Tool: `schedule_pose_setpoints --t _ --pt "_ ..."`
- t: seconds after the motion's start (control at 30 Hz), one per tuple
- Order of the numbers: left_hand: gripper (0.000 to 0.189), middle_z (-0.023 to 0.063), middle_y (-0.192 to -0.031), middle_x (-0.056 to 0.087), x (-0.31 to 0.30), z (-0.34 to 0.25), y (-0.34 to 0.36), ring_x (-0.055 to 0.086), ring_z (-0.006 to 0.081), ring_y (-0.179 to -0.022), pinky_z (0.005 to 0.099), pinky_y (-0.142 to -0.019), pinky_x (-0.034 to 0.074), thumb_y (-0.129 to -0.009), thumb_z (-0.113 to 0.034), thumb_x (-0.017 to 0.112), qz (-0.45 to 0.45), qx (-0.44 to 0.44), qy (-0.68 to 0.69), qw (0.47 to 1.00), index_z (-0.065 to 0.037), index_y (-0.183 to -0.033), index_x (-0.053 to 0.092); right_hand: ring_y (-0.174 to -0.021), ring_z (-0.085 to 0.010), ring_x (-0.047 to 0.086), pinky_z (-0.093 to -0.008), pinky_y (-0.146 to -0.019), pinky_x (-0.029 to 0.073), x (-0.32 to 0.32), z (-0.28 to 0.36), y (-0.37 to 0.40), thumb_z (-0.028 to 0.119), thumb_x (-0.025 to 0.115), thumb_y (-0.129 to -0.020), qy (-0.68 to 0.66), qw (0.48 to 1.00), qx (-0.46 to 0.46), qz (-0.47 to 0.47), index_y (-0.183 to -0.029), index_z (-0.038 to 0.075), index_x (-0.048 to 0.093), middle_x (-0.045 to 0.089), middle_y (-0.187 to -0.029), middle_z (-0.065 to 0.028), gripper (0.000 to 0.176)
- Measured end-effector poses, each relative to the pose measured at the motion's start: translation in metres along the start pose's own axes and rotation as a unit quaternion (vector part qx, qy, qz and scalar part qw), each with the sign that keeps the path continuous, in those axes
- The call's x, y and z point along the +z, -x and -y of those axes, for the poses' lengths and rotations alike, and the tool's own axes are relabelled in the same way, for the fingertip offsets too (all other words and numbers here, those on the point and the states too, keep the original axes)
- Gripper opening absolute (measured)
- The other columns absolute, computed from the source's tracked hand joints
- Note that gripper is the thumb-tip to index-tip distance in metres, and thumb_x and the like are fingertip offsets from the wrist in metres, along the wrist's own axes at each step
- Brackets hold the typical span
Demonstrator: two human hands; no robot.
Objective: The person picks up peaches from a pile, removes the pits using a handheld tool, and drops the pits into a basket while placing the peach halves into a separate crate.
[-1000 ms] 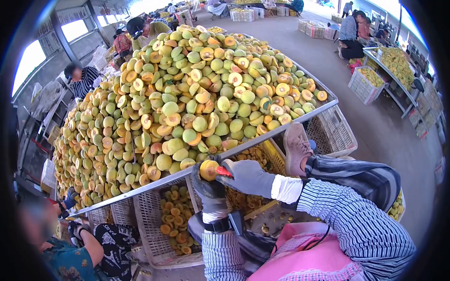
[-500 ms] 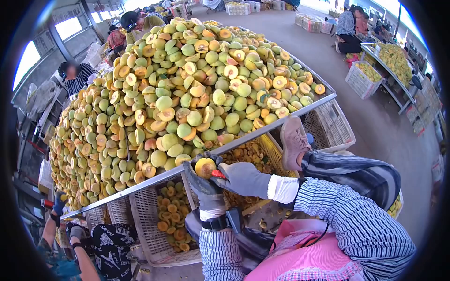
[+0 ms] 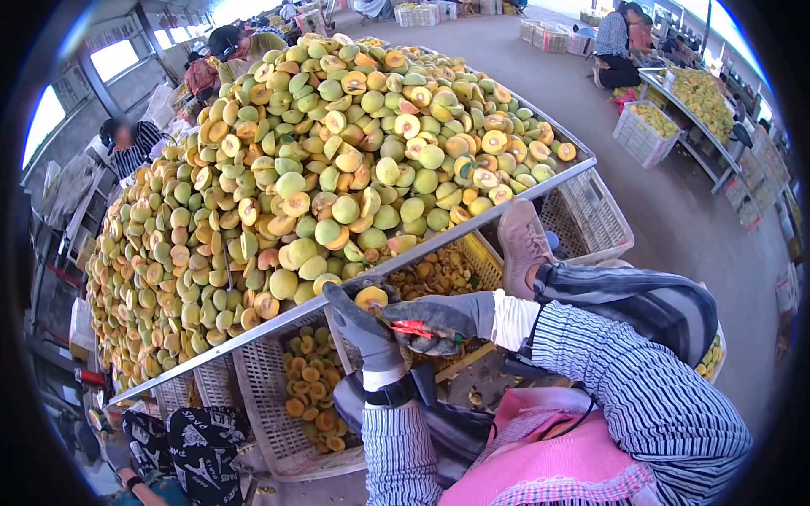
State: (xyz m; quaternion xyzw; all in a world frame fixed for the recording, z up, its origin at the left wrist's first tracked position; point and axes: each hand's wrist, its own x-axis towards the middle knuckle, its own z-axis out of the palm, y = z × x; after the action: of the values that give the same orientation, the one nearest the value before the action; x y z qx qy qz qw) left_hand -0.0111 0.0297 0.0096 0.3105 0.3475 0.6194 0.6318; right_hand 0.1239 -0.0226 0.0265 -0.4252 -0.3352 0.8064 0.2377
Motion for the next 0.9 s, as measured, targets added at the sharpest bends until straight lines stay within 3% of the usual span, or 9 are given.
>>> schedule_pose_setpoints --t 0.17,0.27,0.47,0.53,0.67,0.73,0.77,0.8,0.9 --pt "0.038 0.0065 -0.08 0.066 -0.011 0.026 -0.009 0.054 0.0086 -0.071 0.0243 -0.066 0.046 -0.103 -0.024 0.049 0.066 0.159 -0.198 0.965 0.012 -0.097 0.062 -0.035 -0.0112 0.042 -0.027 -0.03 0.033 -0.005 -0.024 -0.003 0.061 0.042 -0.097 -0.137 0.99 0.003 0.028 -0.087 0.01 0.057 0.05 -0.057 -0.0003 0.054" --pt "0.05 0.003 -0.073 0.064 -0.003 0.024 -0.004 0.053 0.008 -0.065 0.0227 -0.06 0.043 -0.105 -0.037 0.045 0.039 0.033 -0.165 0.985 0.002 -0.08 0.065 -0.035 -0.0107 0.042 -0.0267 -0.03 0.032 -0.003 -0.029 0.001 0.061 0.042 -0.097 -0.103 0.994 -0.001 -0.025 -0.093 0.011 0.057 0.05 -0.058 0.0003 0.051" --pt "0.047 0.0059 -0.074 0.065 0.0 0.015 0.012 0.056 0.0114 -0.066 0.0287 -0.064 0.046 -0.105 -0.033 0.045 0.108 0.231 -0.219 0.942 0.004 -0.084 0.064 -0.035 -0.0108 0.039 -0.0262 -0.03 0.032 0.005 -0.036 0.014 0.063 0.045 -0.095 -0.226 0.969 0.004 0.101 -0.089 0.013 0.058 0.049 -0.057 -0.0006 0.052" --pt "0.046 0.007 -0.074 0.065 0.003 0.021 0.011 0.058 0.0144 -0.066 0.0292 -0.067 0.049 -0.104 -0.034 0.047 0.095 0.026 -0.09 0.991 0.002 -0.081 0.062 -0.036 -0.0107 0.04 -0.0266 -0.031 0.033 0.013 -0.029 0.022 0.064 0.046 -0.094 -0.204 0.978 0.009 0.047 -0.088 0.014 0.059 0.049 -0.058 -0.0004 0.053" --pt "0.047 0.0089 -0.075 0.063 0.002 0.026 0.011 0.059 0.0185 -0.068 0.0317 -0.071 0.053 -0.103 -0.04 0.046 0.138 -0.027 0.031 0.99 -0.001 -0.084 0.061 -0.044 -0.0126 0.047 -0.0281 -0.04 0.041 0.015 0.011 0.044 0.07 0.047 -0.089 0.076 0.988 0.072 -0.115 -0.085 0.012 0.058 0.053 -0.062 -0.0012 0.059" --pt "0.051 0.0124 -0.087 0.063 0.009 0.03 0.012 0.062 0.0235 -0.078 0.0375 -0.074 0.055 -0.103 -0.048 0.041 0.16 0.055 0.12 0.978 0.0 -0.096 0.059 -0.049 -0.0163 0.053 -0.0309 -0.043 0.044 0.022 0.028 0.054 0.066 0.047 -0.091 0.356 0.914 0.041 -0.189 -0.084 0.008 0.059 0.056 -0.065 -0.0023 0.06" --pt "0.056 0.0137 -0.099 0.062 0.013 0.035 0.023 0.061 0.0257 -0.087 0.0438 -0.079 0.054 -0.101 -0.054 0.036 0.121 0.26 -0.046 0.957 -0.002 -0.106 0.056 -0.054 -0.0183 0.056 -0.0332 -0.045 0.046 0.002 0.024 0.039 0.062 0.048 -0.093 0.395 0.903 0.029 -0.169 -0.084 0.005 0.059 0.058 -0.067 -0.0032 0.059" --pt "0.056 0.0133 -0.11 0.059 0.002 0.024 0.013 0.06 0.027 -0.096 0.0474 -0.087 0.053 -0.1 -0.056 0.038 0.153 -0.094 0.251 0.951 -0.003 -0.116 0.051 -0.054 -0.0183 0.056 -0.0332 -0.045 0.046 0.005 0.033 0.043 0.062 0.048 -0.093 0.396 0.902 0.027 -0.17 -0.084 0.005 0.059 0.058 -0.067 -0.0032 0.059" --pt "0.056 0.0109 -0.107 0.058 0.015 0.0 0.017 0.059 0.0268 -0.095 0.0468 -0.092 0.05 -0.099 -0.056 0.039 0.106 -0.064 0.289 0.949 -0.005 -0.117 0.05 -0.052 -0.016 0.055 -0.0321 -0.047 0.045 0.046 0.078 0.066 0.05 0.049 -0.097 0.554 0.82 -0.035 -0.138 -0.082 0.005 0.057 0.056 -0.065 -0.0033 0.048"
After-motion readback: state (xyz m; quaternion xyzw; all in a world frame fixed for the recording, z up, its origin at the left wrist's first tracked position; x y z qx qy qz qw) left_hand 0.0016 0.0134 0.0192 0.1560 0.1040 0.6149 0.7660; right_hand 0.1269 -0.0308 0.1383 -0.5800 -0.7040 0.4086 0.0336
